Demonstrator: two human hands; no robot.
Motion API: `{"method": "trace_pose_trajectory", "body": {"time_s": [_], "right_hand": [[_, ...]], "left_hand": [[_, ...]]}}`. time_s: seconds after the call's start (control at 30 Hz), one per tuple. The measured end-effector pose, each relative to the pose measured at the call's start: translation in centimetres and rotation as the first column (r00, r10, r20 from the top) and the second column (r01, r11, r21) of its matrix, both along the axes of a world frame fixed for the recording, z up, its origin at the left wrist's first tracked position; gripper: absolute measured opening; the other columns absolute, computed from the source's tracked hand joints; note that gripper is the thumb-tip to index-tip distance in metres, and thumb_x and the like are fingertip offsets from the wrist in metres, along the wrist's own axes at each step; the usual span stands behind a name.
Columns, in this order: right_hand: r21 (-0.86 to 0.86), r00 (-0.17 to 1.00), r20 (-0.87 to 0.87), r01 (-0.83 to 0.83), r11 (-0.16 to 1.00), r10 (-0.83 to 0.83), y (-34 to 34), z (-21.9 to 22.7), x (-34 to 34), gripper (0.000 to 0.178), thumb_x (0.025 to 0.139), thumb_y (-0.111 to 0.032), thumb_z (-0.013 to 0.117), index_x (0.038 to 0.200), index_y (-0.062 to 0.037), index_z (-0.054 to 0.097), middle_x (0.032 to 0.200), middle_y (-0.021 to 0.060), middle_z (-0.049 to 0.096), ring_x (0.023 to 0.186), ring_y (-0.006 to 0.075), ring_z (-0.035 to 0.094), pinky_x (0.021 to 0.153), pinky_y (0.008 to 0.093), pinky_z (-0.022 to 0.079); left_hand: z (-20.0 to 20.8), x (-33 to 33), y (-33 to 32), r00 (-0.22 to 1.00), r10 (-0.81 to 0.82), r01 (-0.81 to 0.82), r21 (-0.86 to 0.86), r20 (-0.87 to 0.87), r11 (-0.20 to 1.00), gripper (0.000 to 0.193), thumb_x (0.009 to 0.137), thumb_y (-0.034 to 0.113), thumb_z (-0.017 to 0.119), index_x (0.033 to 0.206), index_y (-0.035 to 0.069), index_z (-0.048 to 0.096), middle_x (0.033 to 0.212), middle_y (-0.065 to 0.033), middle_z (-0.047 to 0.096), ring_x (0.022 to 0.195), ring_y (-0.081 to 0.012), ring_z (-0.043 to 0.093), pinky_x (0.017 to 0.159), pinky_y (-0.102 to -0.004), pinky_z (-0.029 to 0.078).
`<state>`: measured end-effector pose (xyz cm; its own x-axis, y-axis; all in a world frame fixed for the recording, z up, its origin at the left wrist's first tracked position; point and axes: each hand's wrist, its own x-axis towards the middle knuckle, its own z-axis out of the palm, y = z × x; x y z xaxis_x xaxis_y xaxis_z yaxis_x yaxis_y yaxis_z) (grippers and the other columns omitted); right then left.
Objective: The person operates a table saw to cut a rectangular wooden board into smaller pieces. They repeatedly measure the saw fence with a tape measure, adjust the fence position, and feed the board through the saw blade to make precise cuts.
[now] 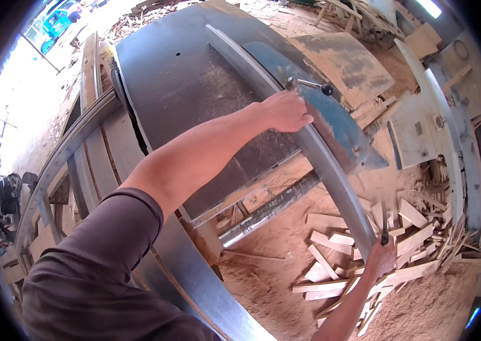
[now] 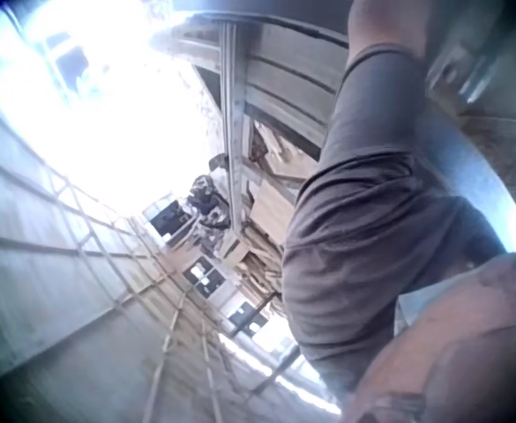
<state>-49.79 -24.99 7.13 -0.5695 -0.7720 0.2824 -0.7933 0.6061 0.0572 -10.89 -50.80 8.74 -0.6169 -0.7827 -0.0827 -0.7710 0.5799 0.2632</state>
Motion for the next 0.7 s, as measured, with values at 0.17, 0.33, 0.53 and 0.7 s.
{"method": "trace_pose_trajectory", "body": {"time_s": [0.17, 0.33, 0.53, 0.7], "right_hand": [[0.062, 0.993, 0.055, 0.096, 0.993, -0.100, -0.7, 0.1, 1.0, 0.027, 0.089, -0.039, 0.062, 0.103, -0.0180, 0.073, 0.093, 0.0166, 0.073, 0.088, 0.0394, 0.070, 0.077, 0.0533, 0.054], [-0.043, 0.983, 0.167, 0.078, 0.996, -0.070, 1.1, -4.1, -1.2, 0.027, 0.085, -0.027, 0.060, 0.097, -0.0082, 0.075, 0.091, 0.0195, 0.073, 0.085, 0.0391, 0.070, 0.077, 0.0539, 0.053], [-0.125, 0.935, 0.353, 0.092, 0.988, -0.043, 4.4, -8.8, -2.8, 0.030, 0.084, -0.027, 0.065, 0.105, -0.0077, 0.072, 0.095, 0.0204, 0.072, 0.091, 0.0406, 0.068, 0.080, 0.0531, 0.052], [-0.029, 0.982, 0.187, 0.027, 0.999, -0.021, 4.3, -0.5, 3.0, 0.028, 0.092, -0.033, 0.060, 0.099, -0.0085, 0.072, 0.092, 0.0164, 0.073, 0.090, 0.0394, 0.069, 0.077, 0.0541, 0.052]], "left_hand": [[1.0, -0.7, 0.8, 0.984, 0.172, -0.169, 0.059, -0.041, 0.984, 0.048, 0.099, 0.035, 0.043, 0.097, -0.002, 0.074, 0.108, -0.0201, 0.071, 0.107, -0.0383, 0.064, 0.095, -0.0482, 0.049], [2.7, -3.3, 1.5, 0.998, 0.055, -0.051, -0.080, 0.038, 0.995, 0.041, 0.096, 0.029, 0.046, 0.094, 0.002, 0.076, 0.109, -0.0168, 0.072, 0.110, -0.0347, 0.064, 0.096, -0.0468, 0.048], [5.1, -3.5, 5.4, 0.985, -0.063, 0.091, -0.177, 0.160, 0.980, 0.032, 0.090, 0.023, 0.052, 0.094, 0.002, 0.077, 0.105, -0.0139, 0.072, 0.112, -0.0325, 0.063, 0.096, -0.0452, 0.048], [0.1, 2.0, 5.5, 0.986, 0.163, -0.165, -0.039, -0.045, 0.985, 0.035, 0.091, 0.025, 0.051, 0.089, -0.001, 0.074, 0.104, -0.0174, 0.071, 0.110, -0.0352, 0.062, 0.100, -0.0460, 0.045]]}}
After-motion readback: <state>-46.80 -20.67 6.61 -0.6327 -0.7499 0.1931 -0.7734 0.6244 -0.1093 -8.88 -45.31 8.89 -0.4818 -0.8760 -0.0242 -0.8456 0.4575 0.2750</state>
